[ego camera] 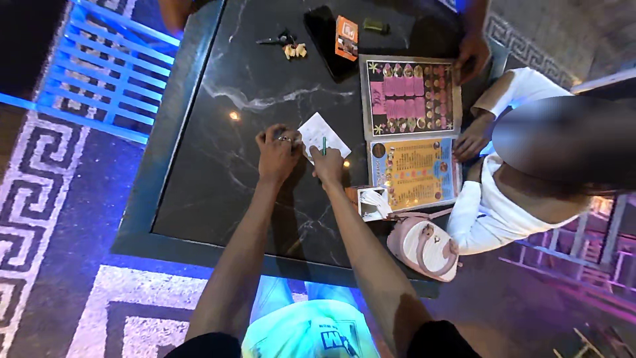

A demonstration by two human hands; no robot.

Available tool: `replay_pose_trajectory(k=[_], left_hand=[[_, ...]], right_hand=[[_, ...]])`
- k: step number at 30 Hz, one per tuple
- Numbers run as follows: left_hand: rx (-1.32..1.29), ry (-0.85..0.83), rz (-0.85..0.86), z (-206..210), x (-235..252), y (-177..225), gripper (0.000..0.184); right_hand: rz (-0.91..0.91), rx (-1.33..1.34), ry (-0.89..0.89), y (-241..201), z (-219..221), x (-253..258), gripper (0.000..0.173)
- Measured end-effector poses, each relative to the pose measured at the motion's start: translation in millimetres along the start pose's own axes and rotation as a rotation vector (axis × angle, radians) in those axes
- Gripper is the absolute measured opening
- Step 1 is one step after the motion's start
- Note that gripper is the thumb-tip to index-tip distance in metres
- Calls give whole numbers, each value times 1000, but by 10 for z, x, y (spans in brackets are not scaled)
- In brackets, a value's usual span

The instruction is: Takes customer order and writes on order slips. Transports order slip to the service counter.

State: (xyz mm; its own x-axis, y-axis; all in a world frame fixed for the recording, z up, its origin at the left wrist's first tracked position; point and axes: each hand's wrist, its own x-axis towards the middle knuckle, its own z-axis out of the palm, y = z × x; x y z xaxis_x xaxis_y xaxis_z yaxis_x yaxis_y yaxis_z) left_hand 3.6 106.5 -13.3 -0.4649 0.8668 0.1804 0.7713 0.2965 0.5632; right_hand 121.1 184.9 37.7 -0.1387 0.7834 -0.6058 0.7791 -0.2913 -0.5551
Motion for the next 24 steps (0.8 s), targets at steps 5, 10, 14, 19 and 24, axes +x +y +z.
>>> replay_pose_trajectory(k=[5,10,14,19,24], left_hand=[[5,-38,-34,-34,0,17,27],[9,-21,-11,-32,9,9,25],[-38,-24,-16,-84,8,34,24],[-8,-44,-25,-55,-1,14,25],[-10,-25,-22,-29,-10,8,25]], right_hand=[[3,96,3,44,34,32,44],[-17,113,-29,43,12,49,42],[-45,154,-39,72,-2,14,39],[-43,191,-39,86,-3,18,39],[14,234,-35,49,-13,26,43]])
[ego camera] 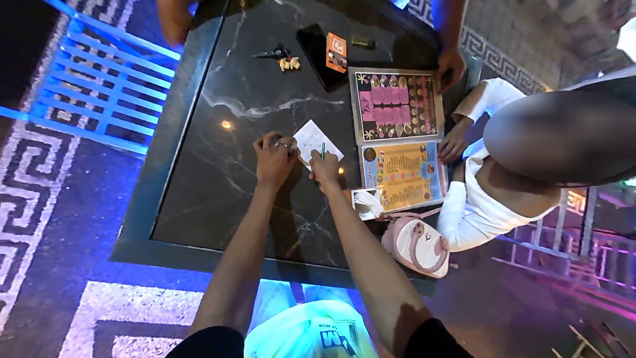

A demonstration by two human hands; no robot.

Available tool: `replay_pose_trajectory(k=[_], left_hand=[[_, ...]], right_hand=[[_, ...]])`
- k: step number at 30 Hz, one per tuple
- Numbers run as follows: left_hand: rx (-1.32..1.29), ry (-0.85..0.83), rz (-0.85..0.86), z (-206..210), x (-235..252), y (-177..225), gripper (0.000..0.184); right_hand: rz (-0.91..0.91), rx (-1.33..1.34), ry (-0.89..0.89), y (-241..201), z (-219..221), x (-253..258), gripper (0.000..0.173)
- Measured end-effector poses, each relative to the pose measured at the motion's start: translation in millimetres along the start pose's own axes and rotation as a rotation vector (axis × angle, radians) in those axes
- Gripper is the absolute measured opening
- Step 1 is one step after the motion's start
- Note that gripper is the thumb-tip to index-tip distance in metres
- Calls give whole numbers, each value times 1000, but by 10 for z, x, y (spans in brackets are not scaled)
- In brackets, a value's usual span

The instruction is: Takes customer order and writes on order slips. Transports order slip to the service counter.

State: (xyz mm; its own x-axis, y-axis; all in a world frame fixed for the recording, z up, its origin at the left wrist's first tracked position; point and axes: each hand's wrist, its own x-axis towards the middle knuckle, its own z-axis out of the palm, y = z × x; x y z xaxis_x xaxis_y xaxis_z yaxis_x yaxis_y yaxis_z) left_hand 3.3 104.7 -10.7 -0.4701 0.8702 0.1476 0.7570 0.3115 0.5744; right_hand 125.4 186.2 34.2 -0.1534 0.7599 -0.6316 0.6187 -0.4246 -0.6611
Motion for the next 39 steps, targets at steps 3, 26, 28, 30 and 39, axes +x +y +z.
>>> replay_pose_trajectory(k=[3,26,28,30,39], left_hand=[[4,6,-4,0,15,-6,24],[14,-56,-46,-46,52,53,26],[12,-28,-24,-31,45,51,25],[8,-7,-1,-33,29,48,25],[9,-62,-52,-123,78,135,34]], right_hand=[[28,33,16,-27,11,12,45],[2,-130,-59,-49,-37,28,54],[19,-98,-91,-45,-88,-37,59],[28,-70,-102,-44,-87,-16,60],[45,-98,-118,-188,-102,43,49]])
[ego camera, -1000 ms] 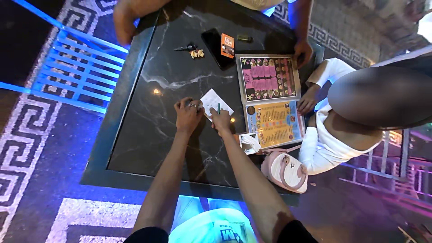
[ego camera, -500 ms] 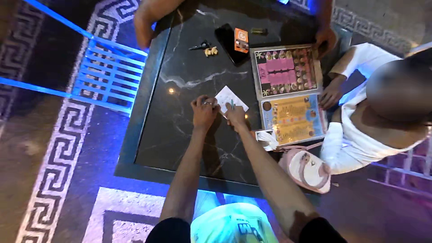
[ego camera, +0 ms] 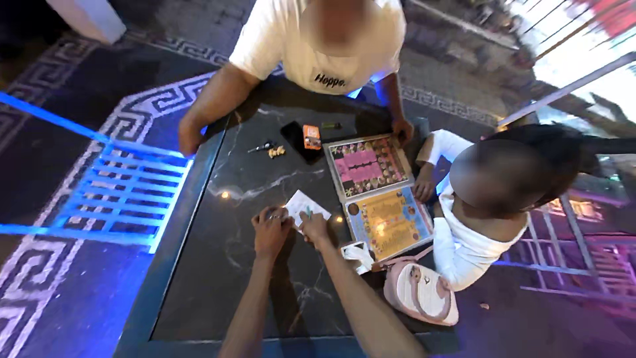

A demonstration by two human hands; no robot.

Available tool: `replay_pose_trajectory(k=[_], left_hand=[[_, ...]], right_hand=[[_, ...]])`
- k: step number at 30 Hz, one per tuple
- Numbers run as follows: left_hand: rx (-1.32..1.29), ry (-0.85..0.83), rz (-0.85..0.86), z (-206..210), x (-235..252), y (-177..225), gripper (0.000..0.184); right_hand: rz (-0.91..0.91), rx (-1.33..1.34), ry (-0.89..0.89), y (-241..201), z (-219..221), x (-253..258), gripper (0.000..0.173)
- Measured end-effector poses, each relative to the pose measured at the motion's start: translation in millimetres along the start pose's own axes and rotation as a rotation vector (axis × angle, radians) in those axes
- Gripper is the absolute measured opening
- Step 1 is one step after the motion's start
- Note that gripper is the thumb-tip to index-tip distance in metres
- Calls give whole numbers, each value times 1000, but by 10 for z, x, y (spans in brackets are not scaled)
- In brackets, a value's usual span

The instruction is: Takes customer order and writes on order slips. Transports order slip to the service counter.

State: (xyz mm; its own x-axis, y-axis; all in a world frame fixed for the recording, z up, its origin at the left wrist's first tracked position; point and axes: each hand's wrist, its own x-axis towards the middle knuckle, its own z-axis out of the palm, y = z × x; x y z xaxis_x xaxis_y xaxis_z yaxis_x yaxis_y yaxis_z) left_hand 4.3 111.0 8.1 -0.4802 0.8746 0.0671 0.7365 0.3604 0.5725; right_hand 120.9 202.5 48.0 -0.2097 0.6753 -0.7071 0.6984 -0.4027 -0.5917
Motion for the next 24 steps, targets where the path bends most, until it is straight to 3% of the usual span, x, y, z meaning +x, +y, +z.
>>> replay_pose_trajectory(k=[5,8,12,16,19,21,24], left_hand=[[-15,-1,-1,-64,-23,52,32],[-17,-10,-2,-64,-29,40,31],[-51,41,56,-31,-33,-4,31],[-43,76,65,13,-48,-37,30],[-26,36,31,28,-40,-37,32],[-26,38,25,37,-36,-49,32],[-40,53,39,49,-58,-59,32]], right_hand=[[38,0,8,-24,6,-28,54],[27,234,-51,42,-4,-202,56],[-72,588,-378,431,56,-900,61],[-77,323,-529,1099,160,-1609,62],[-142,127,-551,1603,327,-1931,39],[-240,-42,-573,1711,362,-2015,32],[-330,-218,-635,1684,375,-1963,46]])
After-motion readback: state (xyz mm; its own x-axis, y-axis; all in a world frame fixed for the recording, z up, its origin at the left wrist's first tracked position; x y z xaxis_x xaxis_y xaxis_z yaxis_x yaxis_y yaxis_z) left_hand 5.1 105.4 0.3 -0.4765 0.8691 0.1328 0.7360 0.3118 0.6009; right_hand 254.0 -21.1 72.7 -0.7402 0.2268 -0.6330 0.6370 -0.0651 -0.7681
